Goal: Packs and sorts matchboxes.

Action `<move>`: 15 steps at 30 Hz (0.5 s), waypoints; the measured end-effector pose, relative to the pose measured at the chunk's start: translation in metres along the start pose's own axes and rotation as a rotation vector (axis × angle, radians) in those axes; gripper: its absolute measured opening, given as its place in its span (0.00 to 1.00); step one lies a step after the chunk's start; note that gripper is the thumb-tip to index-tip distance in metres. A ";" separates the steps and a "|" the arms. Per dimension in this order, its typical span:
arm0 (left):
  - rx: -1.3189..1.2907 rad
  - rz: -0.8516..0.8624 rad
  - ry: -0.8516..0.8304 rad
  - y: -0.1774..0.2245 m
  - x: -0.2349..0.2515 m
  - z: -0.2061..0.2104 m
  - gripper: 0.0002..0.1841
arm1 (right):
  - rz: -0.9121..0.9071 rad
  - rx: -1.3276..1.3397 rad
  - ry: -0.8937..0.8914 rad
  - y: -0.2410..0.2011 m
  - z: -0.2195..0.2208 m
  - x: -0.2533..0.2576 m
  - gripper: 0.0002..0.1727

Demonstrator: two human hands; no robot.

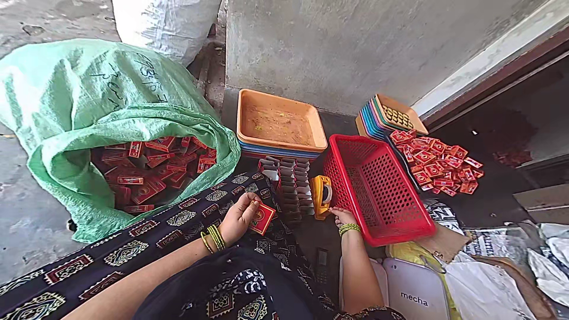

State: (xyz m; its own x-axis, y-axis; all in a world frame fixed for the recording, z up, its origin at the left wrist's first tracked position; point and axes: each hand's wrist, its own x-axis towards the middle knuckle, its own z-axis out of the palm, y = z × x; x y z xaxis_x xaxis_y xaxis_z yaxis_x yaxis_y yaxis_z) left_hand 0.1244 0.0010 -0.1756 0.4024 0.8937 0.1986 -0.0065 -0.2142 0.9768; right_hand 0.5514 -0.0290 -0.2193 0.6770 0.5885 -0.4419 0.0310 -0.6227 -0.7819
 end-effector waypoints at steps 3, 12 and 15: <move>-0.005 -0.005 -0.002 -0.001 0.000 0.001 0.15 | 0.025 -0.057 -0.010 0.014 -0.002 -0.004 0.17; 0.029 0.052 0.000 0.000 0.000 0.001 0.17 | -0.109 -0.803 0.179 0.013 0.013 -0.012 0.14; 0.066 0.046 0.001 0.000 0.001 0.000 0.17 | -0.283 -0.652 0.088 0.000 0.025 -0.025 0.13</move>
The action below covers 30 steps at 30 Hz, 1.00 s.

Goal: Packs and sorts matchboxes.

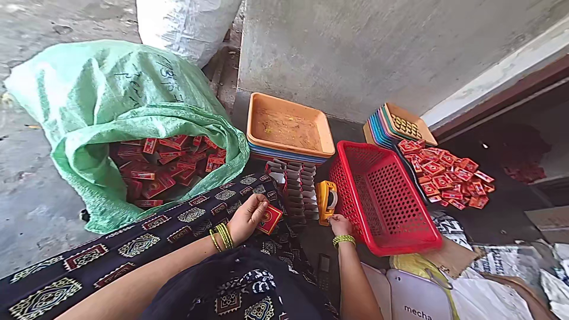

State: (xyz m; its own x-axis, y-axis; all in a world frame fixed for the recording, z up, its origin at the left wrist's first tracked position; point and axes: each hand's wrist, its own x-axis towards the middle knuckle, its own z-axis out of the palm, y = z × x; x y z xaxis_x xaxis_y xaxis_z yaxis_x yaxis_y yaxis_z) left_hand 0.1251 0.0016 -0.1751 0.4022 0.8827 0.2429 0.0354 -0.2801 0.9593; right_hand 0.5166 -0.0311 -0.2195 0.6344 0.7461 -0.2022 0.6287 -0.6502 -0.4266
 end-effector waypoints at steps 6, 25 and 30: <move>0.033 -0.020 -0.018 -0.003 0.000 0.001 0.18 | -0.358 1.114 -0.377 -0.123 -0.011 -0.112 0.15; 0.201 0.170 -0.028 0.008 -0.008 -0.004 0.34 | -0.178 1.173 -0.414 -0.174 0.024 -0.155 0.20; 0.064 0.295 0.039 -0.006 -0.004 -0.001 0.34 | -0.823 0.857 -0.341 -0.157 0.016 -0.153 0.27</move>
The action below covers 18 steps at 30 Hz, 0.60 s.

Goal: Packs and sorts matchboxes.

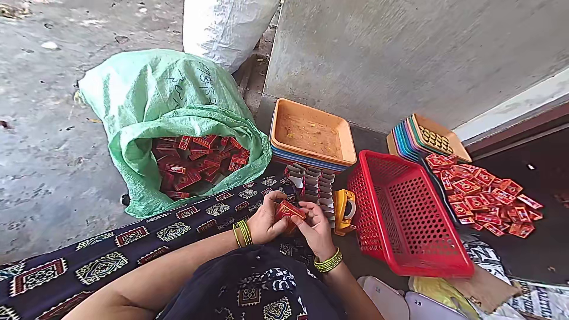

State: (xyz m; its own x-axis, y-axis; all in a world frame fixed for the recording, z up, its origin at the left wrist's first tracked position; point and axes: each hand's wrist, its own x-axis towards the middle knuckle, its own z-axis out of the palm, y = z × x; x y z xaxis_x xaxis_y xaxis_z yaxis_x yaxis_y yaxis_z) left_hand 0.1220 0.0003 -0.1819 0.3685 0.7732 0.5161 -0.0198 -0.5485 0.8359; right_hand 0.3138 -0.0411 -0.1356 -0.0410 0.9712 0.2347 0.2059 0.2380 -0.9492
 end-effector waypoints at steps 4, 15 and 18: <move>-0.052 -0.124 -0.021 -0.004 0.000 0.002 0.38 | -0.269 -0.811 0.390 -0.013 -0.056 0.002 0.24; 0.054 -0.230 -0.099 -0.004 0.006 0.000 0.23 | 0.264 -1.360 0.484 0.029 -0.186 -0.006 0.17; 0.053 -0.245 -0.109 -0.004 0.005 0.001 0.23 | 0.167 -1.150 0.056 0.054 -0.148 -0.012 0.12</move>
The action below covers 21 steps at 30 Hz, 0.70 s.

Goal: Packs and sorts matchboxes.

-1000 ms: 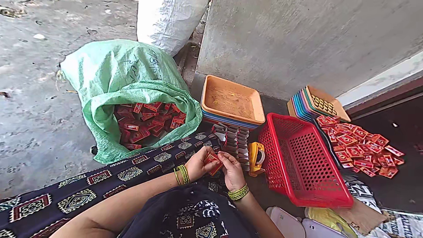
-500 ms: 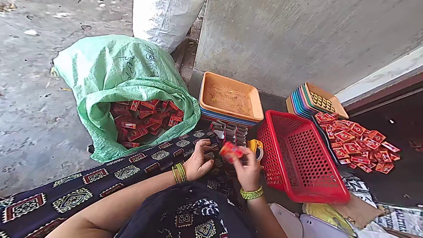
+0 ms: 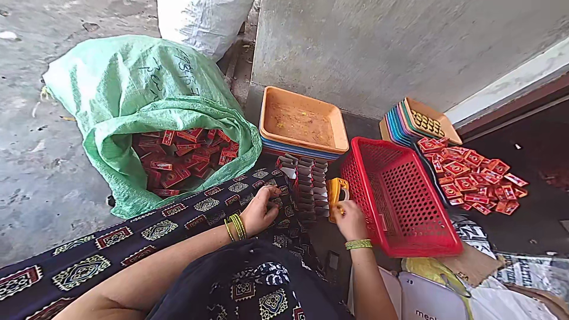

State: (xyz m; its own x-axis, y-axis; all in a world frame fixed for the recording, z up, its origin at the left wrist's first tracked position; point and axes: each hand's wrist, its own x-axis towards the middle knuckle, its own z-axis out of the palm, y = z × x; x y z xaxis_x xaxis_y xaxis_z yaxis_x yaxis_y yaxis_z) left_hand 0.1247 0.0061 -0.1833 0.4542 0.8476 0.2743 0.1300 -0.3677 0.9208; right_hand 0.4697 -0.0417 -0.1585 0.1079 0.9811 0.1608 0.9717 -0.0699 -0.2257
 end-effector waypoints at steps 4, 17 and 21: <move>0.015 0.026 -0.023 0.001 -0.001 -0.002 0.20 | -0.039 -0.038 -0.457 -0.020 0.056 -0.006 0.16; -0.032 0.117 -0.217 0.021 0.002 0.006 0.42 | -0.165 0.772 -0.068 -0.101 -0.040 0.003 0.09; -0.025 0.061 -0.068 0.032 -0.002 0.002 0.49 | -0.106 1.002 0.046 -0.150 -0.019 -0.001 0.10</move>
State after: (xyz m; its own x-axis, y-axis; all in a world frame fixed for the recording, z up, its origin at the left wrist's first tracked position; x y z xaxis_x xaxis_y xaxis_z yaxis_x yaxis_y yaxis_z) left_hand 0.1296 -0.0085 -0.1545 0.5197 0.7954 0.3118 0.0780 -0.4076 0.9098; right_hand 0.3277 -0.0353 -0.1064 0.0600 0.9641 0.2588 0.3549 0.2217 -0.9082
